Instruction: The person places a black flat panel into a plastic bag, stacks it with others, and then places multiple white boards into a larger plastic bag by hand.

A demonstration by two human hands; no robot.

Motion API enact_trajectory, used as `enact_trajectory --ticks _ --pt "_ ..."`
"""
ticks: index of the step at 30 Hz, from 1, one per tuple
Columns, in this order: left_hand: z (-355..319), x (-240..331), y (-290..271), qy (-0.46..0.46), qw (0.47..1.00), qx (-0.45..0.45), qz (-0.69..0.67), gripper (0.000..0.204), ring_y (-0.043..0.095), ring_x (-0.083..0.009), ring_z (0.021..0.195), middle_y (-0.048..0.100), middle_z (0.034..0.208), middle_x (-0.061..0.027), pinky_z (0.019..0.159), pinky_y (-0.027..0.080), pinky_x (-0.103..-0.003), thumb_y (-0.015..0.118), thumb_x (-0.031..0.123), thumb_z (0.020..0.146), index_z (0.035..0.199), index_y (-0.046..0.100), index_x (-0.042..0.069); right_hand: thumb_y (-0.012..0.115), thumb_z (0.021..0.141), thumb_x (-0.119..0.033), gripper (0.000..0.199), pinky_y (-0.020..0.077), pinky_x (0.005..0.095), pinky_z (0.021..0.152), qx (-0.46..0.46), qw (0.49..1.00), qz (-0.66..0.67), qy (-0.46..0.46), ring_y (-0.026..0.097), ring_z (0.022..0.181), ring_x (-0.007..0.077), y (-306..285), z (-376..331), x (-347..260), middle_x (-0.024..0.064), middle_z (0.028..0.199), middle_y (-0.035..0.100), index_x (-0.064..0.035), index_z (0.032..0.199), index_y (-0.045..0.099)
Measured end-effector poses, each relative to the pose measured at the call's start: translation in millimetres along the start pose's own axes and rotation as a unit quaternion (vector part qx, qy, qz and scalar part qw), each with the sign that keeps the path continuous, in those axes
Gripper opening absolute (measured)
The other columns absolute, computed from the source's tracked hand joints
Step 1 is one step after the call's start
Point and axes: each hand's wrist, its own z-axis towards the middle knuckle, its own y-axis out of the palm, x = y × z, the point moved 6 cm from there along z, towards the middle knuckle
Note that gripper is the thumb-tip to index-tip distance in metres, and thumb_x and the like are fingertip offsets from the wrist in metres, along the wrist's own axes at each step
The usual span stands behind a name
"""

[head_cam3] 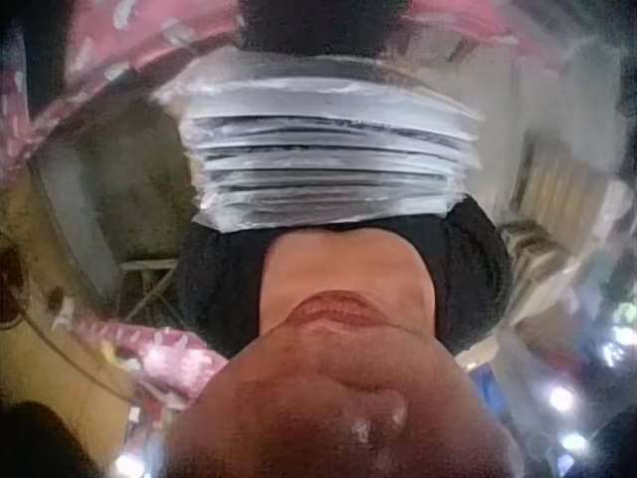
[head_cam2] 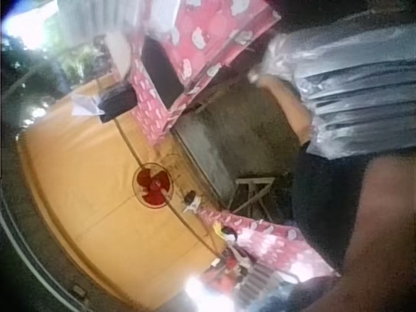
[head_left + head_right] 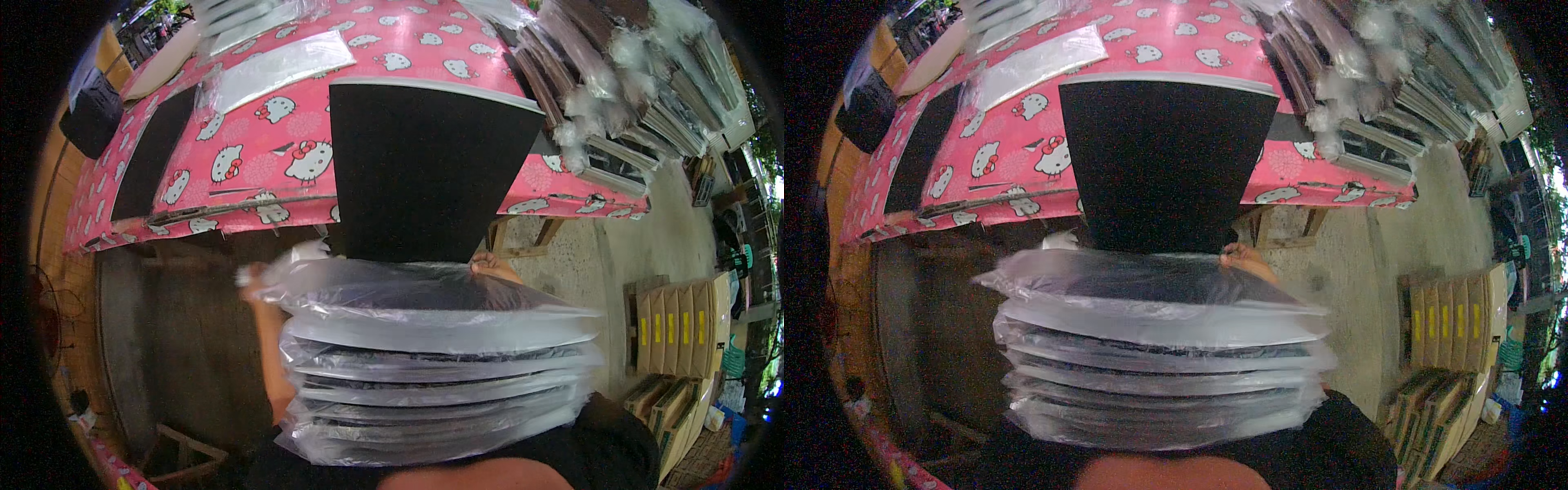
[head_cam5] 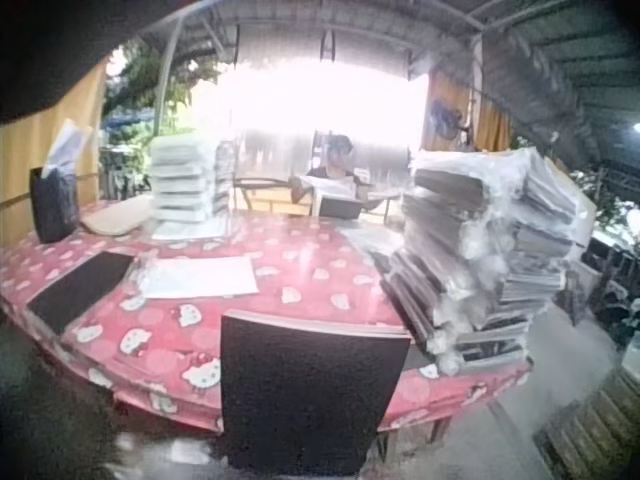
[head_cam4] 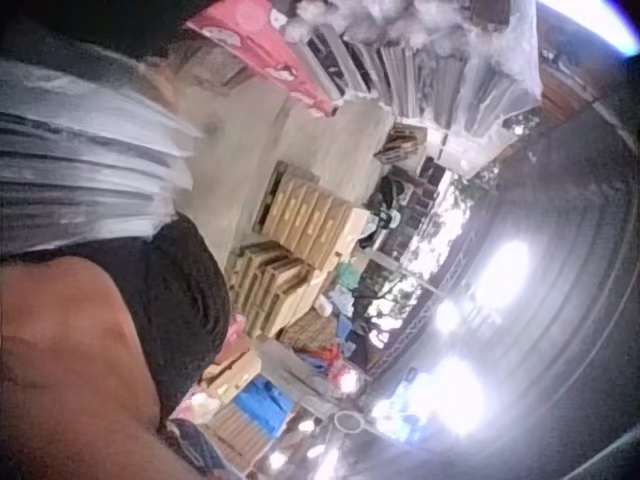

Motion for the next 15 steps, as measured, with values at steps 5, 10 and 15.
enact_trajectory --ticks 5,10,15 --pt "-108.7 242.6 68.0 0.333 0.934 -0.092 0.092 0.021 0.056 -0.0139 0.077 0.062 0.091 -0.0087 0.066 0.045 -0.026 0.055 0.003 0.075 0.095 0.061 -0.001 0.057 0.081 -0.031 0.027 0.0448 0.0277 0.058 0.12 0.989 0.081 0.009 0.055 0.069 0.0146 -14.4 -21.6 -9.5 0.0077 0.078 0.058 -0.0045 0.085 0.054" --pt "-206.9 140.2 144.5 0.107 0.687 -0.632 0.343 0.025 0.057 -0.0202 0.067 0.061 0.074 -0.0101 0.061 0.046 -0.032 0.064 0.018 0.067 0.085 0.061 0.001 0.051 0.085 -0.021 0.019 0.047 0.0295 0.061 0.151 0.977 0.149 -0.028 0.057 0.074 0.0163 5.3 -13.5 -29.3 0.0092 0.081 0.058 -0.0052 0.095 0.05" --pt "-251.2 64.2 150.0 0.091 0.512 -0.727 0.449 0.033 0.059 -0.0274 0.066 0.06 0.07 -0.0168 0.061 0.045 -0.035 0.063 0.032 0.071 0.078 0.06 0.0 0.05 0.085 -0.013 0.017 0.0476 0.0281 0.061 0.119 0.984 0.135 0.001 0.058 0.072 0.016 -2.2 -16.0 -14.7 0.008 0.079 0.058 -0.0054 0.1 0.048"
